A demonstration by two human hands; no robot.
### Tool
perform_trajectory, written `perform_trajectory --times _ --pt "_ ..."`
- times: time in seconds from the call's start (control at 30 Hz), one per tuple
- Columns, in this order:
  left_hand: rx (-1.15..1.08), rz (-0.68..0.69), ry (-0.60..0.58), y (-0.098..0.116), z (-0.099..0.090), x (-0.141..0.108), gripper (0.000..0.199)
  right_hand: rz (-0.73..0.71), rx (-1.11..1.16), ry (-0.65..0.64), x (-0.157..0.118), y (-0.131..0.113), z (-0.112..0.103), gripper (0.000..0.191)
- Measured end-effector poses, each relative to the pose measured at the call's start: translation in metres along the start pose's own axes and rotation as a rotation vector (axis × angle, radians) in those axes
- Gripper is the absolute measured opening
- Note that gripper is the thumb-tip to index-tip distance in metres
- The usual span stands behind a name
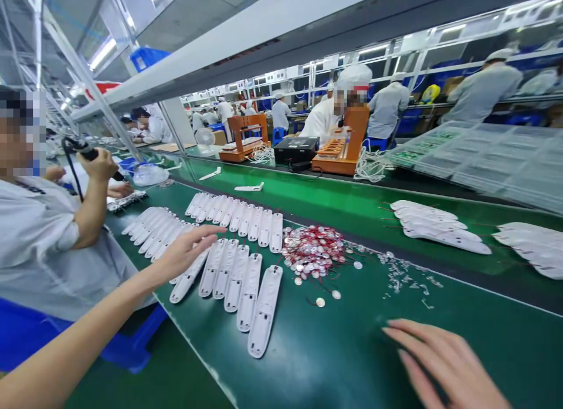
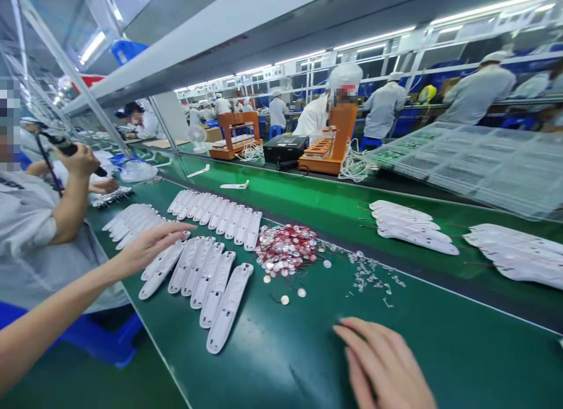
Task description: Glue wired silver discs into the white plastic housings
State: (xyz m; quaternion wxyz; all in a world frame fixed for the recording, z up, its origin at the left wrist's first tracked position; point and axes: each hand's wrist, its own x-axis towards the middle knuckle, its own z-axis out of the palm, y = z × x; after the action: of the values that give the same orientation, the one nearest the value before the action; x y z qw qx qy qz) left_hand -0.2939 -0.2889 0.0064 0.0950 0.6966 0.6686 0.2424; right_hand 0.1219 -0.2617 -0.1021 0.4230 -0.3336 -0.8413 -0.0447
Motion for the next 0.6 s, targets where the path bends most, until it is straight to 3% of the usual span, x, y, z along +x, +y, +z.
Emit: perform_trajectory --times 0.1,0.23,0.4,0.6 --pt "0.049 -0.009 -0.031 -0.036 0.016 -0.028 0.045 -0.213 -0.030 -0.163 0.038 -0.049 0.034 0.026" --pt "0.240 0.094 -0.005 -0.054 0.032 -0.054 0.046 -0.220 -0.043 -0.277 0.063 -0.075 0.074 0.027" --pt "0.536 0.063 0.035 -0.073 0.040 -0.073 0.051 -0.260 -0.139 -0.299 0.067 -0.057 0.095 0.020" --pt "0.611 0.065 0.088 -0.088 0.050 -0.076 0.049 -0.340 -0.333 -0.250 0.079 -0.024 0.105 0.025"
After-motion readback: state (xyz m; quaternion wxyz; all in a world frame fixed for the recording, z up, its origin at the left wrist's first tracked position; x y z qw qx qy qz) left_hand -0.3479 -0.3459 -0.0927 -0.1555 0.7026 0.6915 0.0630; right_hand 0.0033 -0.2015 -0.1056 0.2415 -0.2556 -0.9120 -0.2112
